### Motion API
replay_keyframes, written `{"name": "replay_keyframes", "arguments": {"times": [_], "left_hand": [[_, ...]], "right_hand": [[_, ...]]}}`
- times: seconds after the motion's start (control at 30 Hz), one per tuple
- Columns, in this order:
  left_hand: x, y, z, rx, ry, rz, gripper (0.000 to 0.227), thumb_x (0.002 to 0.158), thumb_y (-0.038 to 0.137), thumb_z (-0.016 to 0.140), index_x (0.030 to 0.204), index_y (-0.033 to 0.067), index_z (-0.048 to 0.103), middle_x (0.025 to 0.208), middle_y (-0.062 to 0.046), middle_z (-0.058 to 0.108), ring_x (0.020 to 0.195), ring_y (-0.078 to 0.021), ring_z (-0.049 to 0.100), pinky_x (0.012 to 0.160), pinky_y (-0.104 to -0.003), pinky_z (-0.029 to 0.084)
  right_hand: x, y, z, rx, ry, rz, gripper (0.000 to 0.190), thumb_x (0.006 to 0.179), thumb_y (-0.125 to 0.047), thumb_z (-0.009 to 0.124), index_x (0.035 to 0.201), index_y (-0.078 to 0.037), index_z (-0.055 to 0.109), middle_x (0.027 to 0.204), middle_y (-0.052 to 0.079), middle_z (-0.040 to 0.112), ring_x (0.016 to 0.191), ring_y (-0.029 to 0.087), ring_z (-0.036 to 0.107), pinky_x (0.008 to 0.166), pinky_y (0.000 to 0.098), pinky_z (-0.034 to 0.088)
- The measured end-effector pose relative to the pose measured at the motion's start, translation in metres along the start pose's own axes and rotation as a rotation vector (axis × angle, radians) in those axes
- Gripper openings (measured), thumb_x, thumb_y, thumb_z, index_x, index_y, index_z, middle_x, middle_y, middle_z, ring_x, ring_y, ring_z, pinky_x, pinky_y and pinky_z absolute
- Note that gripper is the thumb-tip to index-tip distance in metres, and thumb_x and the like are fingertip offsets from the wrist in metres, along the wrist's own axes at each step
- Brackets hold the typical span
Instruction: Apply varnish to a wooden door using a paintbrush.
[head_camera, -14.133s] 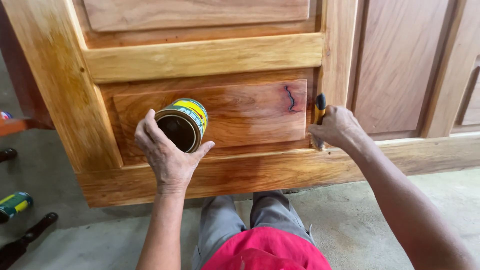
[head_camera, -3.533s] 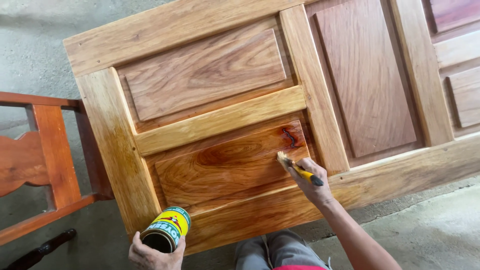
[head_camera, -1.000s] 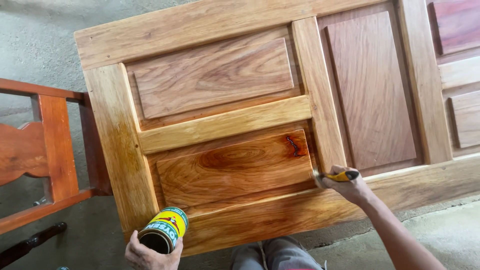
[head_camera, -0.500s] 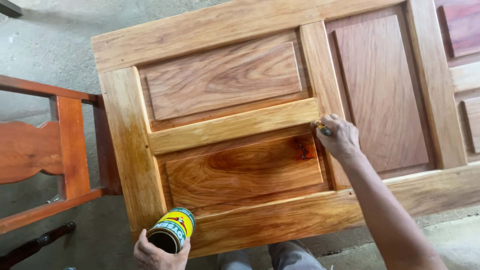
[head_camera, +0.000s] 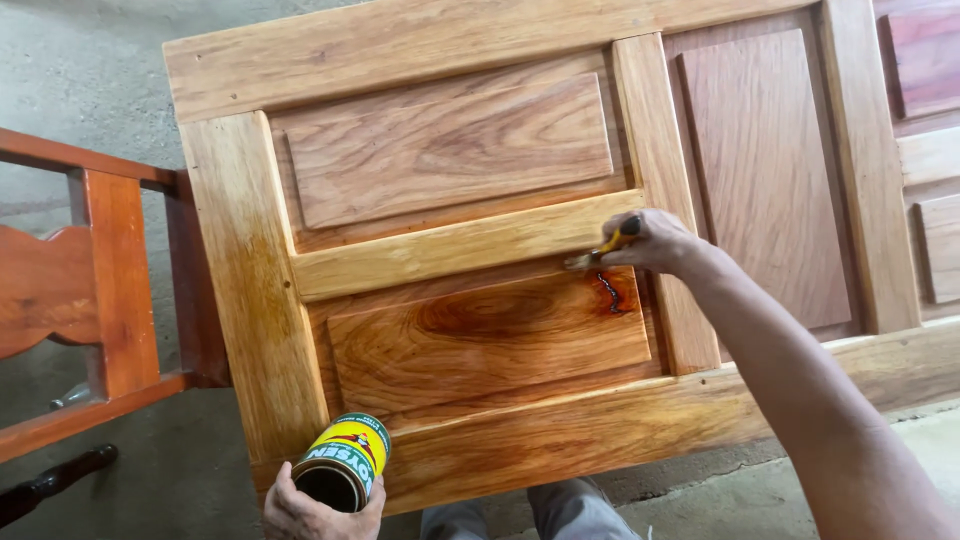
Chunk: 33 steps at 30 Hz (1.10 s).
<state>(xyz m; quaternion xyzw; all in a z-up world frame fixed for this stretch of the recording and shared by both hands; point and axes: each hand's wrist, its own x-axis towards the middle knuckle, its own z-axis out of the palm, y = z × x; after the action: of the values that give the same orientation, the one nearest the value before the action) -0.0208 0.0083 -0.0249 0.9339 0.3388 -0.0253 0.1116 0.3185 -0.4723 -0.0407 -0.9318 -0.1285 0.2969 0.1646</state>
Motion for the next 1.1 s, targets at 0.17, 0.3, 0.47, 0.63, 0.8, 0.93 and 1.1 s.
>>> {"name": "replay_keyframes", "arguments": {"times": [0.17, 0.3, 0.47, 0.63, 0.8, 0.93, 1.1], "left_hand": [[0.002, 0.010, -0.007, 0.044, -0.026, -0.027, 0.125, 0.047, 0.033, 0.093, 0.151, 0.0127, 0.028, 0.137, -0.023, 0.037, 0.132, -0.0402, 0.038, 0.110, -0.061, 0.040], [0.001, 0.023, -0.015, -0.014, 0.005, -0.021, 0.125, 0.046, 0.029, 0.094, 0.150, 0.0127, 0.026, 0.137, -0.022, 0.037, 0.130, -0.0403, 0.040, 0.109, -0.060, 0.041], [0.004, 0.037, -0.033, -0.086, -0.021, -0.066, 0.119, 0.046, 0.031, 0.094, 0.147, 0.0115, 0.033, 0.138, -0.020, 0.040, 0.128, -0.0404, 0.043, 0.106, -0.057, 0.044], [0.008, 0.040, -0.050, -0.166, -0.028, -0.059, 0.118, 0.044, 0.031, 0.095, 0.144, 0.0077, 0.038, 0.138, -0.022, 0.040, 0.127, -0.0423, 0.043, 0.102, -0.057, 0.044], [0.016, 0.025, -0.065, -0.244, -0.088, -0.043, 0.118, 0.042, 0.028, 0.095, 0.144, 0.0083, 0.037, 0.137, -0.021, 0.041, 0.128, -0.0417, 0.044, 0.102, -0.057, 0.043], [0.031, -0.004, -0.080, -0.278, -0.009, 0.043, 0.117, 0.043, 0.030, 0.094, 0.143, 0.0073, 0.037, 0.135, -0.022, 0.043, 0.127, -0.0422, 0.044, 0.102, -0.059, 0.042], [0.063, -0.033, -0.102, -0.228, -0.026, 0.052, 0.114, 0.050, 0.032, 0.093, 0.144, 0.0053, 0.035, 0.134, -0.023, 0.044, 0.130, -0.0438, 0.042, 0.101, -0.060, 0.040]], "right_hand": [[0.001, -0.024, -0.035, -0.384, -0.256, 0.273, 0.045, 0.082, -0.059, 0.078, 0.087, -0.014, 0.072, 0.081, 0.004, 0.071, 0.080, 0.020, 0.069, 0.072, 0.0399, 0.054], [0.034, 0.001, 0.013, -0.680, -0.308, 0.262, 0.005, 0.094, -0.022, 0.074, 0.092, -0.017, 0.075, 0.084, 0.001, 0.073, 0.077, 0.015, 0.071, 0.069, 0.0333, 0.059], [0.038, -0.117, 0.042, -0.433, -0.237, 0.027, 0.008, 0.094, -0.014, 0.066, 0.093, -0.018, 0.073, 0.091, 0.005, 0.073, 0.079, 0.022, 0.070, 0.069, 0.0397, 0.058], [0.048, -0.203, 0.074, -0.200, 0.003, -0.229, 0.003, 0.090, -0.016, 0.071, 0.091, -0.013, 0.072, 0.090, 0.011, 0.072, 0.084, 0.031, 0.068, 0.071, 0.0451, 0.055], [0.044, -0.187, 0.072, 0.219, 0.065, -0.095, 0.026, 0.084, -0.030, 0.084, 0.094, -0.010, 0.071, 0.080, 0.009, 0.071, 0.071, 0.021, 0.065, 0.066, 0.0373, 0.052], [0.014, -0.148, 0.049, 0.462, 0.053, 0.240, 0.023, 0.082, -0.029, 0.084, 0.091, -0.011, 0.074, 0.078, 0.002, 0.074, 0.073, 0.014, 0.064, 0.063, 0.0320, 0.050], [0.004, -0.192, 0.068, 0.027, 0.235, 0.541, 0.029, 0.097, -0.038, 0.076, 0.084, -0.013, 0.067, 0.076, 0.005, 0.069, 0.063, 0.018, 0.063, 0.057, 0.0347, 0.050]]}}
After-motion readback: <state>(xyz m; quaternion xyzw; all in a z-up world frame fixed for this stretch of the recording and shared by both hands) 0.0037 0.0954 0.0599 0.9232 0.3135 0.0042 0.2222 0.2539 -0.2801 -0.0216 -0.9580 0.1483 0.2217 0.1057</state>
